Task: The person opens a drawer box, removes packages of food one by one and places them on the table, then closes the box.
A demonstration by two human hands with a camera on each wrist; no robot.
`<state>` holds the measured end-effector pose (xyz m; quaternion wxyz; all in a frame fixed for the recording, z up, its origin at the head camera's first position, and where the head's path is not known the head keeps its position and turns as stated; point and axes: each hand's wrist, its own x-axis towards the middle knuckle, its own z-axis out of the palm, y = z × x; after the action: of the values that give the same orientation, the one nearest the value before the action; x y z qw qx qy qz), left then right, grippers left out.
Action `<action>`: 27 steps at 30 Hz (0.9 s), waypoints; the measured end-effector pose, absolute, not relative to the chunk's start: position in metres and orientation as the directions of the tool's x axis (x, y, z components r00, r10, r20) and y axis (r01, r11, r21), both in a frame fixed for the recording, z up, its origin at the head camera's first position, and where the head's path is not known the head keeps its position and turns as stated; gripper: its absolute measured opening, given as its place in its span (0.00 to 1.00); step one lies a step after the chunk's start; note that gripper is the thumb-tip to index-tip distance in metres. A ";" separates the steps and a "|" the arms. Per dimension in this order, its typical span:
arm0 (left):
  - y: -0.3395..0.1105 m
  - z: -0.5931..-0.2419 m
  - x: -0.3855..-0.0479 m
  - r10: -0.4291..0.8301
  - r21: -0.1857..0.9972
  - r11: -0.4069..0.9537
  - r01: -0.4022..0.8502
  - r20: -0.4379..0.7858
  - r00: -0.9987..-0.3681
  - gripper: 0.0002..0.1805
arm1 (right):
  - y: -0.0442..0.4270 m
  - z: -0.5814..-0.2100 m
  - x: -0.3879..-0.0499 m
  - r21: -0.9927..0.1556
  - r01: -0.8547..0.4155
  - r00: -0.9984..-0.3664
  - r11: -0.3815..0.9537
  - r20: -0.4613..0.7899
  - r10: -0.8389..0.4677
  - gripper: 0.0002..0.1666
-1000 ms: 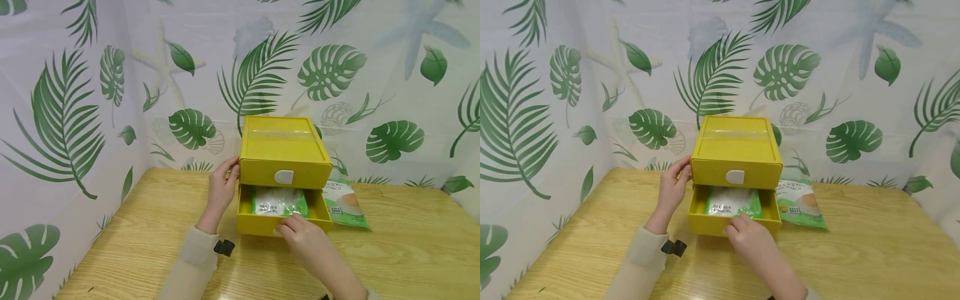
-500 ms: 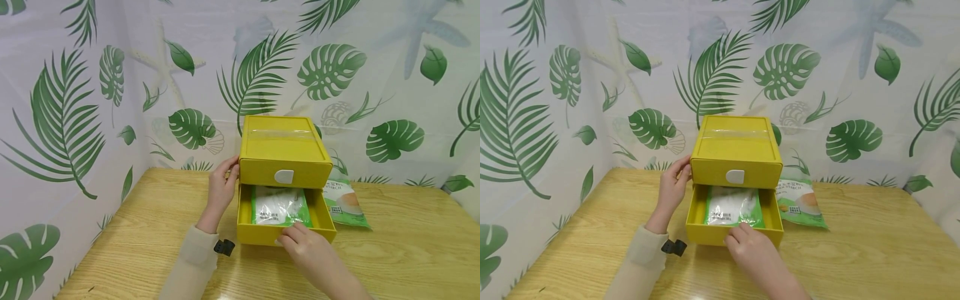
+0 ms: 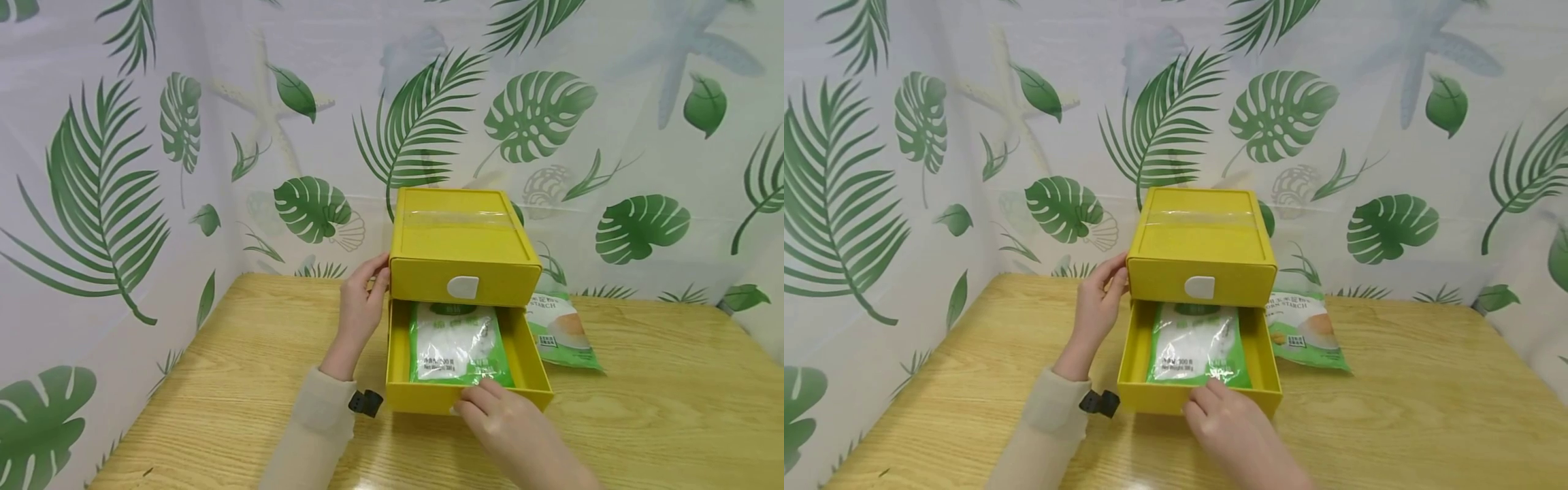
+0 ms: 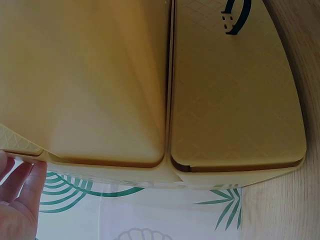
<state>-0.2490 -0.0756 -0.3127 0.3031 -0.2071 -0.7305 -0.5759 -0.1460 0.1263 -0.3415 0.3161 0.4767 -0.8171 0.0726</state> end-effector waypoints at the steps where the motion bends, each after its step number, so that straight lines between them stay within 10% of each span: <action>1: -0.076 -0.313 -0.249 -0.047 0.716 0.253 0.651 0.681 -0.731 0.14 | 0.127 -0.342 -0.145 0.182 -0.829 -0.344 0.530 0.582 -0.737 0.14; 4: -0.077 -0.318 -0.255 -0.051 0.718 0.252 0.649 0.679 -0.732 0.14 | 0.127 -0.342 -0.144 0.186 -0.833 -0.339 0.521 0.573 -0.746 0.10; 12: -0.080 -0.339 -0.275 -0.046 0.707 0.242 0.665 0.693 -0.720 0.15 | 0.124 -0.345 -0.142 0.217 -0.842 -0.278 0.494 0.611 -0.741 0.37; 27: -0.081 -0.339 -0.275 -0.039 0.693 0.243 0.679 0.706 -0.707 0.15 | 0.122 -0.343 -0.136 0.210 -0.863 -0.279 0.460 0.562 -0.779 0.09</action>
<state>-0.2753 -0.0806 -0.3387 0.3124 -0.2212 -0.7238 -0.5741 -0.1361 0.1224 -0.3426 0.3087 0.5152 -0.7967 0.0676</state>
